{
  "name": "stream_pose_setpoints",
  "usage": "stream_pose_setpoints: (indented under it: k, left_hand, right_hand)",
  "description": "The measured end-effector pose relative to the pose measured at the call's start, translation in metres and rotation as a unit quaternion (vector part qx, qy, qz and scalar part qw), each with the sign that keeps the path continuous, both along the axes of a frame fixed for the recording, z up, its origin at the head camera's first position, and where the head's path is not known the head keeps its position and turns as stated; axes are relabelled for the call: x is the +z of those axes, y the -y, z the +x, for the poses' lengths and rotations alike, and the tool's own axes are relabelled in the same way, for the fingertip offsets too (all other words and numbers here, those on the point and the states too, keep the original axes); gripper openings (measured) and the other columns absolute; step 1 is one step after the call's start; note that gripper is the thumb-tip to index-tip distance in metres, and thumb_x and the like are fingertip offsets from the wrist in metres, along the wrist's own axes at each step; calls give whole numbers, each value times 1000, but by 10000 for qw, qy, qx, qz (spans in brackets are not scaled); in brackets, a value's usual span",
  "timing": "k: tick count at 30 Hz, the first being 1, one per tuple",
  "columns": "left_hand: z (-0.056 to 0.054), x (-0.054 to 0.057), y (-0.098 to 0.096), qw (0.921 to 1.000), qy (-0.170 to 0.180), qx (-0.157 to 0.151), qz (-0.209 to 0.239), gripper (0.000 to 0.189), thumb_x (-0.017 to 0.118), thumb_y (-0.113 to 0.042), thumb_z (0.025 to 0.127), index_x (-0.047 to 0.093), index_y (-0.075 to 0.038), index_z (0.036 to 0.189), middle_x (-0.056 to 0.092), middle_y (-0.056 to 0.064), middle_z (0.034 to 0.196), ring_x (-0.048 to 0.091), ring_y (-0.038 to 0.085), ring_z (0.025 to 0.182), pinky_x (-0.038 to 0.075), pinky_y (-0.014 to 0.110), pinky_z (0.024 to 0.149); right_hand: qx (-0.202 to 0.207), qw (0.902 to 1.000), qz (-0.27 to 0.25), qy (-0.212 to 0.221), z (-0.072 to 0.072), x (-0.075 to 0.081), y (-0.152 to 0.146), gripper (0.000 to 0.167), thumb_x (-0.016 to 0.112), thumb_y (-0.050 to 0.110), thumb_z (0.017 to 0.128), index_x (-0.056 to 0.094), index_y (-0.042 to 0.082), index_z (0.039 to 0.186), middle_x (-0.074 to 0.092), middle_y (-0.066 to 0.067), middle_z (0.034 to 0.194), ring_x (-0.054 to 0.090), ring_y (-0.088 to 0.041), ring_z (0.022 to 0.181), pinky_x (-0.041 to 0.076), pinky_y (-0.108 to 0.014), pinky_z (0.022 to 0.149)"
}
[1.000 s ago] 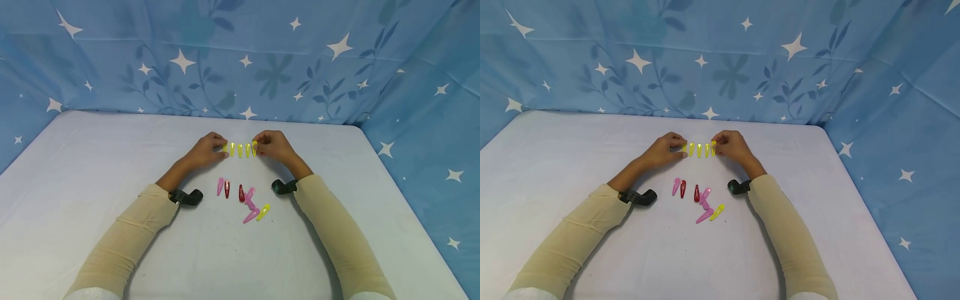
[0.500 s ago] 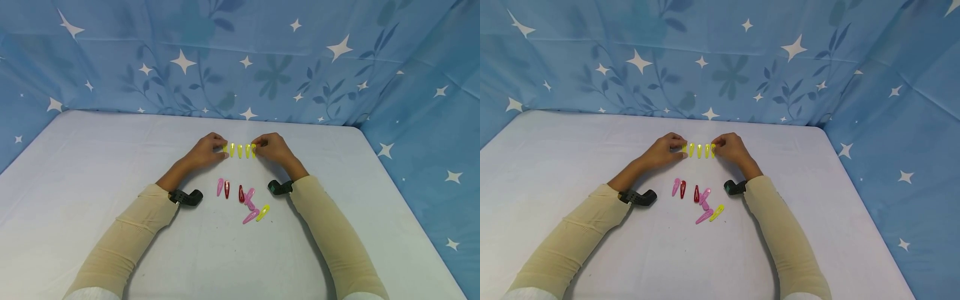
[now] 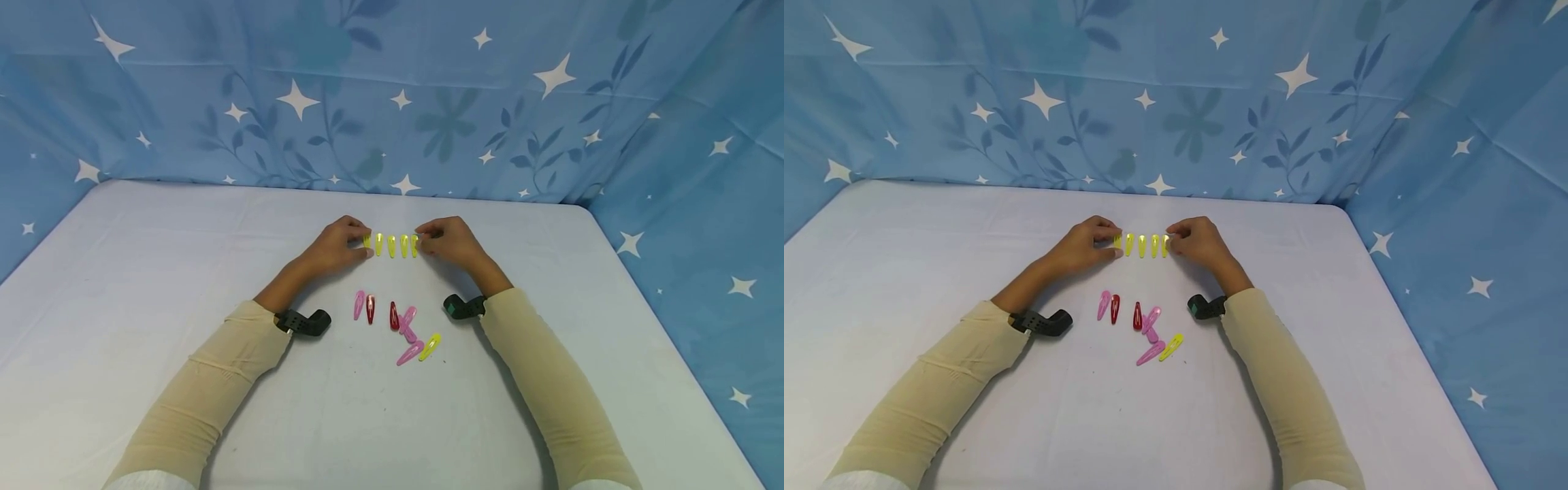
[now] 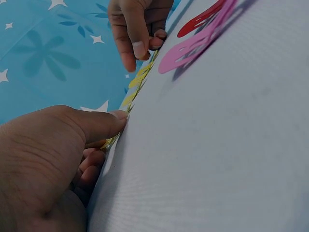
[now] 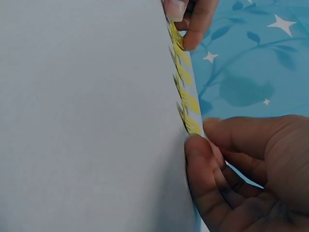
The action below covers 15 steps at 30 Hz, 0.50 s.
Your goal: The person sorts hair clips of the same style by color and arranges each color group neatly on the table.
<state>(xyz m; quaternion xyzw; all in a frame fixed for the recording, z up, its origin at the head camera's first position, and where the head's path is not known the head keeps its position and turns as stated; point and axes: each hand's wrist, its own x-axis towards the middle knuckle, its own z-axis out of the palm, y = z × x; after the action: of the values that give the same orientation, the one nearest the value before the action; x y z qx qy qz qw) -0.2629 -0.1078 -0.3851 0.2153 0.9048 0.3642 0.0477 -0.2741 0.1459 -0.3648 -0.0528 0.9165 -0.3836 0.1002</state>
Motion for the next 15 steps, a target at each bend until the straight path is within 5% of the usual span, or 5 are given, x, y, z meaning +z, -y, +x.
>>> stream_pose_setpoints:
  k: [8, 15]
  left_hand:
    - [-1, -2, -1, 10000, -21, 45, -78, 51, 68, -19, 93, 56, 1, 138, 52, 18, 134, 51, 32, 123, 42, 45, 106]
    - [-1, 0, -2, 9999, -20, 67, -104, 50, 68, -19, 92, 56, 1, 137, 52, 19, 134, 51, 33, 125, 41, 46, 107]
  right_hand:
    - [-92, 9969, -470, 622, 8, 6, -14, 30, 66, 20, 95, 68, 10, 123, 68, -11, 116, 65, -19, 91, 51, -27, 77]
    - [52, 9973, -432, 587, 18, 10, -24, 32, 68, 19, 92, 69, 9, 122, 67, -12, 119, 64, -19, 93, 49, -29, 80]
